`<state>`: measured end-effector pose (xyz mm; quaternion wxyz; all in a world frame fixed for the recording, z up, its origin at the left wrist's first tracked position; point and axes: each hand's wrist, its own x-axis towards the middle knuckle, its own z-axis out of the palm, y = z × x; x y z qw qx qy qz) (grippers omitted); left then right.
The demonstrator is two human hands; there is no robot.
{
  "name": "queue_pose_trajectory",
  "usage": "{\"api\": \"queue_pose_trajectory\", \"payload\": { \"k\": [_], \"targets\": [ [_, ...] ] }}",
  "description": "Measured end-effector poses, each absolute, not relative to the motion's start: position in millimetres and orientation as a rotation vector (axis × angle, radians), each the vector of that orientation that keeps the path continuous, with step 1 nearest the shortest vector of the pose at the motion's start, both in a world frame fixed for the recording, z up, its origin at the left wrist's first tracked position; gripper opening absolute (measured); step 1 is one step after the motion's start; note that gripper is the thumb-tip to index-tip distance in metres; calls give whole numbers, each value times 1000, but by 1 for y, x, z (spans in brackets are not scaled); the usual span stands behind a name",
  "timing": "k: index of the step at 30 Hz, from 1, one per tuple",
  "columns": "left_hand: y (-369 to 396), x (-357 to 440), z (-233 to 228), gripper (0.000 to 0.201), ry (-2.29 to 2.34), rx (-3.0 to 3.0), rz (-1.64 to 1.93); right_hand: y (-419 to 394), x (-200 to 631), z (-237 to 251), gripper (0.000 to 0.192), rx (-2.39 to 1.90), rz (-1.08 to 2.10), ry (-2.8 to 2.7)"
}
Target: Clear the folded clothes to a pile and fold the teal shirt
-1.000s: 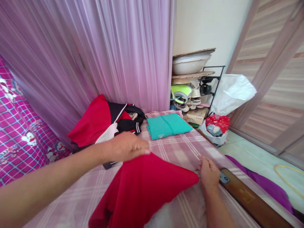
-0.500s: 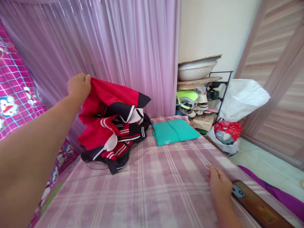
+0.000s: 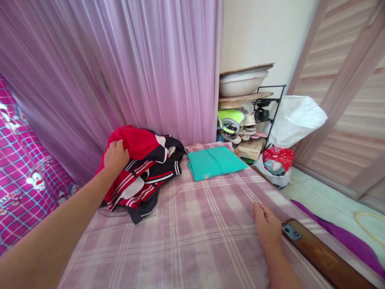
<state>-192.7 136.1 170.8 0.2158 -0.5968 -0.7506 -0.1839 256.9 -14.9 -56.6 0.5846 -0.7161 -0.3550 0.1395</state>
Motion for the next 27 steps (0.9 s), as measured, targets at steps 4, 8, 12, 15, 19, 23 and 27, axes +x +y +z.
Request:
{"api": "queue_pose_trajectory", "payload": {
  "k": [4,8,12,15,19,23,27],
  "targets": [
    [134,-130,153,49,-1637,-1864,-652,-15,256,-57,46,-1688,327,-840],
    [145,-39,98,32,-1471,-2363,-421,-14,256,-60,48,-1677,320,-862],
    [164,34,39,33,-1697,-2574,-60,-14,256,-61,48,-1656,335,-858],
    [177,57,15,32,-1816,-2550,-20,-14,254,-59,47,-1641,339,-861],
    [187,58,15,19,-1835,-2594,-6,-13,253,-56,49,-1635,311,-847],
    [182,45,41,16,-1752,-2670,-25,-12,252,-57,48,-1632,342,-827],
    [170,27,64,14,-1710,-2673,-45,-13,252,-58,47,-1624,333,-831]
  ]
}}
